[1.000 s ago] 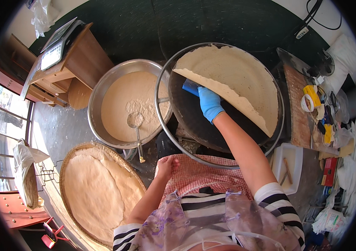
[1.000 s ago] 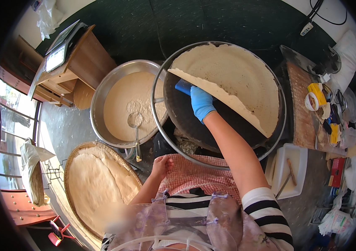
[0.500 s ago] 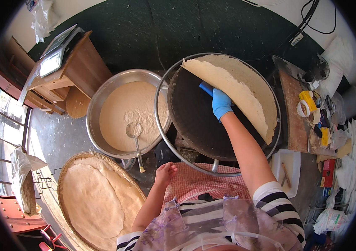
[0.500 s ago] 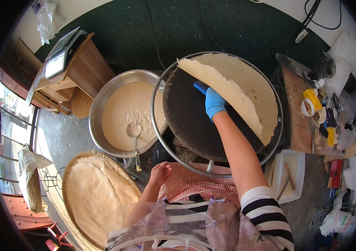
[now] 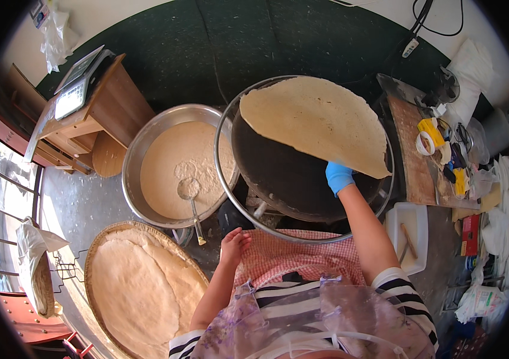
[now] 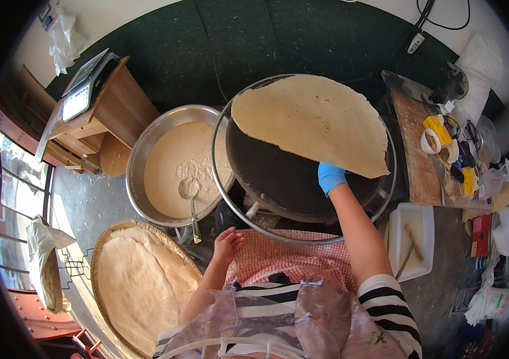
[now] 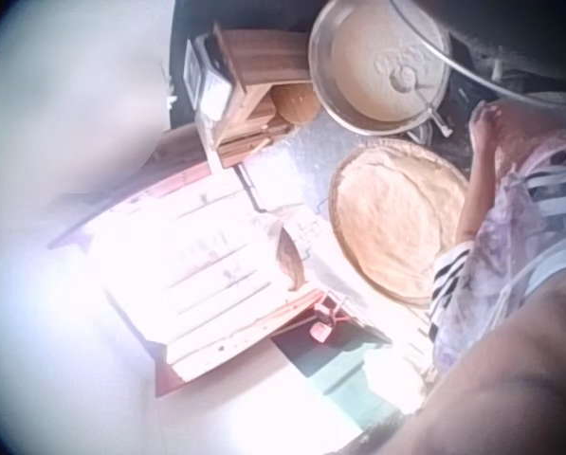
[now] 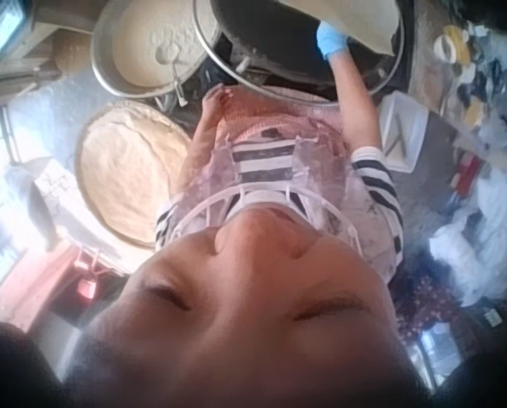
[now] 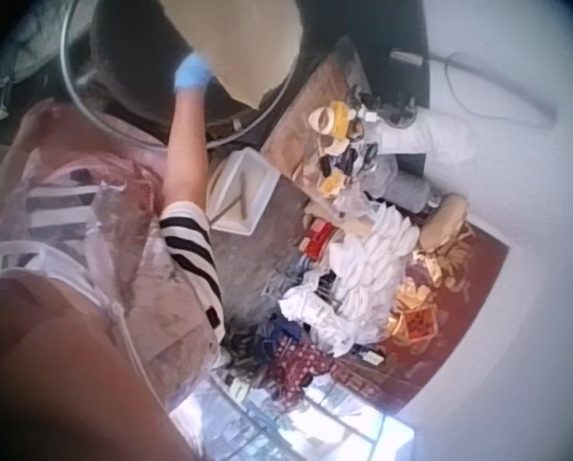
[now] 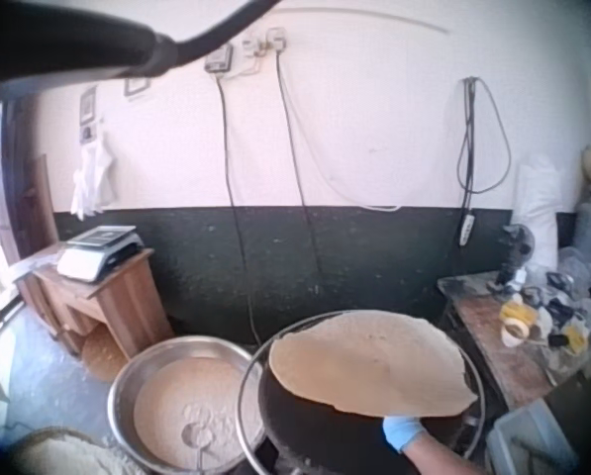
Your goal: The person ladles batter onto a hot griddle, spreads it into a thin crepe using a wooden spreader, cooks it, then lifts and folds it with a blue spatula before placing it onto a woven tray. The process repeats with additional batter scoops and spreading.
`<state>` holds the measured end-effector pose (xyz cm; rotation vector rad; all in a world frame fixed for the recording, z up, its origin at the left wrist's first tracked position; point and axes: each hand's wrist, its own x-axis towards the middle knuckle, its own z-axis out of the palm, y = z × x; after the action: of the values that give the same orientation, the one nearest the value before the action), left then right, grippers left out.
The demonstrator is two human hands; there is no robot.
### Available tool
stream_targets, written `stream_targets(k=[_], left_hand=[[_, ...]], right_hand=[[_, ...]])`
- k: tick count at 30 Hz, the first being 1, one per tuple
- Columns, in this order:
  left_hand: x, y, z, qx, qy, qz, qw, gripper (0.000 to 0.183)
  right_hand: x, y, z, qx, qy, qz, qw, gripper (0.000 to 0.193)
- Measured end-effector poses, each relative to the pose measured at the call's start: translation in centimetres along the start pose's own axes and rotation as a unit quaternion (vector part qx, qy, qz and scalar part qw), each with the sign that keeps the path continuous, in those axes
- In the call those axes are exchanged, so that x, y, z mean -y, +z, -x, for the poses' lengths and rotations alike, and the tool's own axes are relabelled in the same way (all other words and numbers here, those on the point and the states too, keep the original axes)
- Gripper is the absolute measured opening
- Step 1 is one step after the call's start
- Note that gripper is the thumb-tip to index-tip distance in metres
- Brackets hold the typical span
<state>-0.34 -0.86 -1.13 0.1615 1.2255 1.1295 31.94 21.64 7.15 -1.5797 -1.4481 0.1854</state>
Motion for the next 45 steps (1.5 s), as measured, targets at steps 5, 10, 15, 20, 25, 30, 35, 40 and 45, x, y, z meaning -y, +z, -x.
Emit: stream_targets(k=[5, 10, 15, 20, 25, 30, 35, 40, 45], left_hand=[[-1.7, 2.8, 0.0, -0.050, 0.261, -0.112, 0.957, 0.035], [-9.6, 8.1, -1.4, -0.099, 0.560, -0.478, 0.670, 0.077], [-15.2, 13.7, -3.3, -0.011, 0.593, -0.619, 0.515, 0.079], [-14.1, 15.3, -2.8, 0.189, 0.545, -0.656, 0.487, 0.031], [-16.0, 12.5, 4.3, 0.153, 0.534, -0.640, 0.530, 0.018], [-19.7, 11.7, 15.4, 0.168, 0.429, -0.693, 0.554, 0.020], [-25.3, 13.7, 22.6, 0.196, 0.309, -0.717, 0.594, 0.023], [-32.2, 12.0, 24.2, 0.152, 0.261, -0.652, 0.696, 0.032], [-40.0, 1.5, 26.1, 0.102, 0.167, -0.456, 0.868, 0.031]], right_hand=[[3.8, -3.3, 6.8, 0.110, -0.106, 0.249, 0.956, 0.032], [8.9, -6.1, 8.5, 0.235, -0.089, 0.227, 0.941, 0.046], [10.0, -9.2, 8.7, 0.273, -0.093, 0.208, 0.935, 0.043], [8.6, -15.2, 12.1, 0.295, -0.056, 0.195, 0.934, 0.040], [5.1, -23.2, 16.4, 0.264, 0.124, 0.093, 0.952, 0.028], [1.0, -28.3, 14.7, 0.206, 0.351, 0.022, 0.913, 0.029], [-0.2, -28.5, 10.6, 0.191, 0.208, 0.093, 0.955, 0.038], [-0.6, -26.2, 7.4, 0.200, 0.183, 0.145, 0.952, 0.042], [-1.7, -24.1, 5.5, 0.237, 0.144, 0.076, 0.958, 0.040]])
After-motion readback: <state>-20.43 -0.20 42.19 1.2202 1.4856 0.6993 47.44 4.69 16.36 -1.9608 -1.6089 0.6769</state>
